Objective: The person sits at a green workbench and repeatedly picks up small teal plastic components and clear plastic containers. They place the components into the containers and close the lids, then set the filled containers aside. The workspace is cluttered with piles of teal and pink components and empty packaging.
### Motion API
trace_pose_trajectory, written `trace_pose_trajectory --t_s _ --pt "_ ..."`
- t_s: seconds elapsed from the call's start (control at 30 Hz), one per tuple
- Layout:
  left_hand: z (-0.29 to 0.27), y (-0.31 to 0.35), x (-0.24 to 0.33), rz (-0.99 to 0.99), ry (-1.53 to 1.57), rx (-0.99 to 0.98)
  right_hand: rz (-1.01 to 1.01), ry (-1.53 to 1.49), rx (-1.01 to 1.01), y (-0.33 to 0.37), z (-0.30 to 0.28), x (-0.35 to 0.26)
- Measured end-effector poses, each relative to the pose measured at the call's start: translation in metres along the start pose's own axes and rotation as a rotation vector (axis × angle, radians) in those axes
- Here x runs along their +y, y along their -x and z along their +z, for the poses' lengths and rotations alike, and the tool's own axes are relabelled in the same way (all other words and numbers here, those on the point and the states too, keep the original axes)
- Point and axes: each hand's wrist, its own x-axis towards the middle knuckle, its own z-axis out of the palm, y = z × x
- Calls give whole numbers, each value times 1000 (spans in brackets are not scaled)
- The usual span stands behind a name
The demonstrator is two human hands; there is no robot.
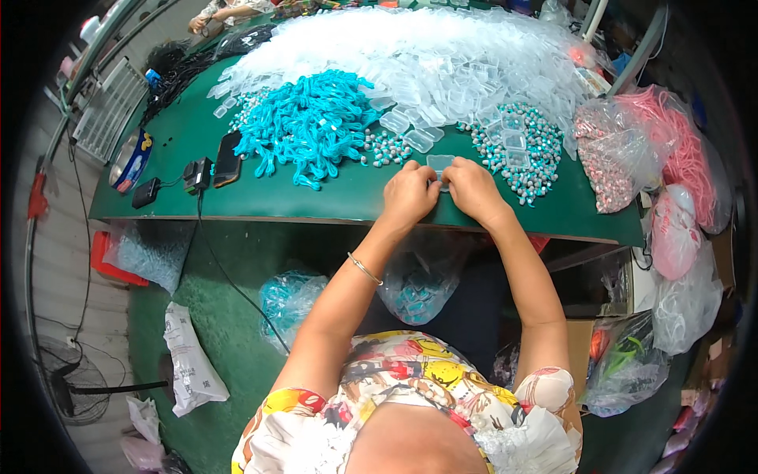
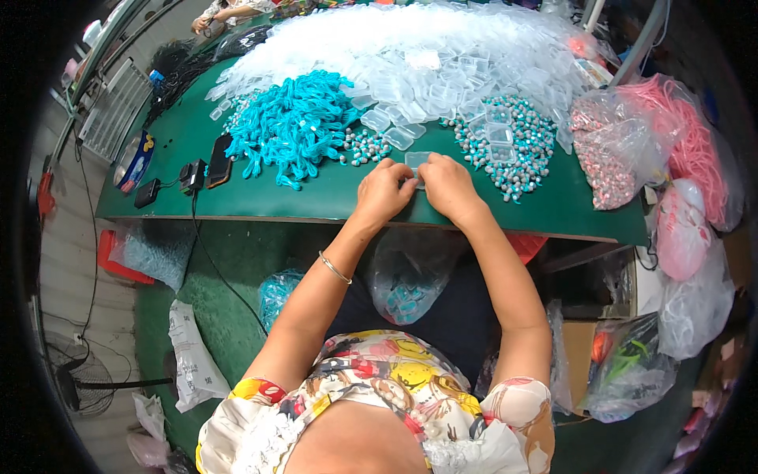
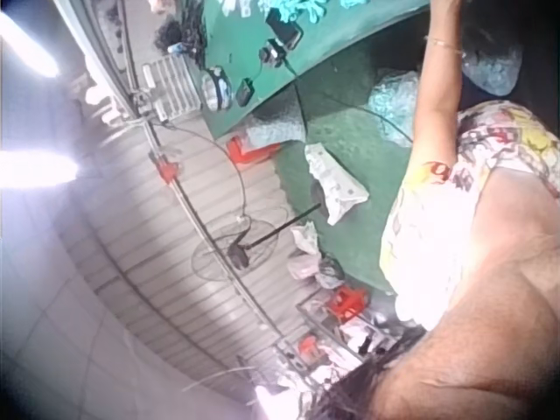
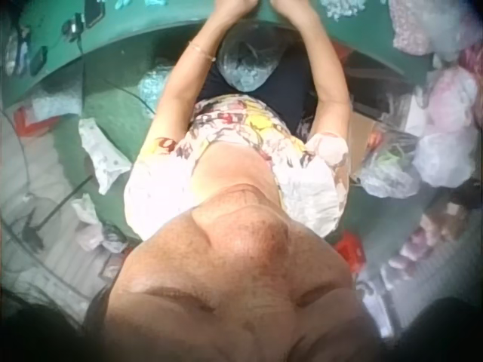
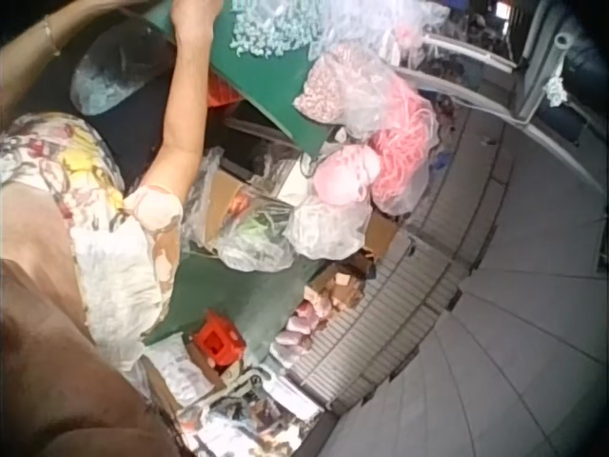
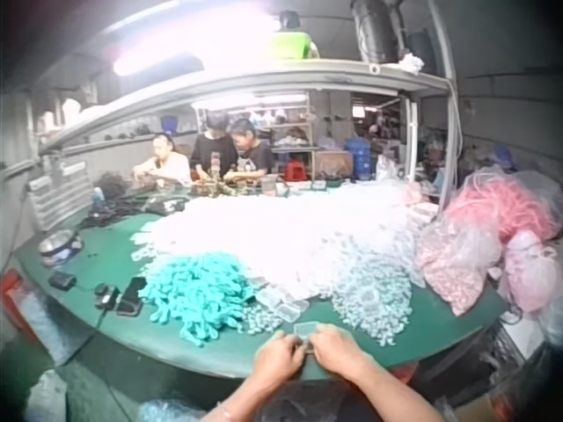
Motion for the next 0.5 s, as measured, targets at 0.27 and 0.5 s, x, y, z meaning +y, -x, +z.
trace_pose_trajectory --t_s 0.27,0.5 --pt "-19 28 -13 134 91 19 51 -238 -47 0 5 -18" --pt "-22 33 -21 216 119 44 -25 -301 -2 -73 27 -34"
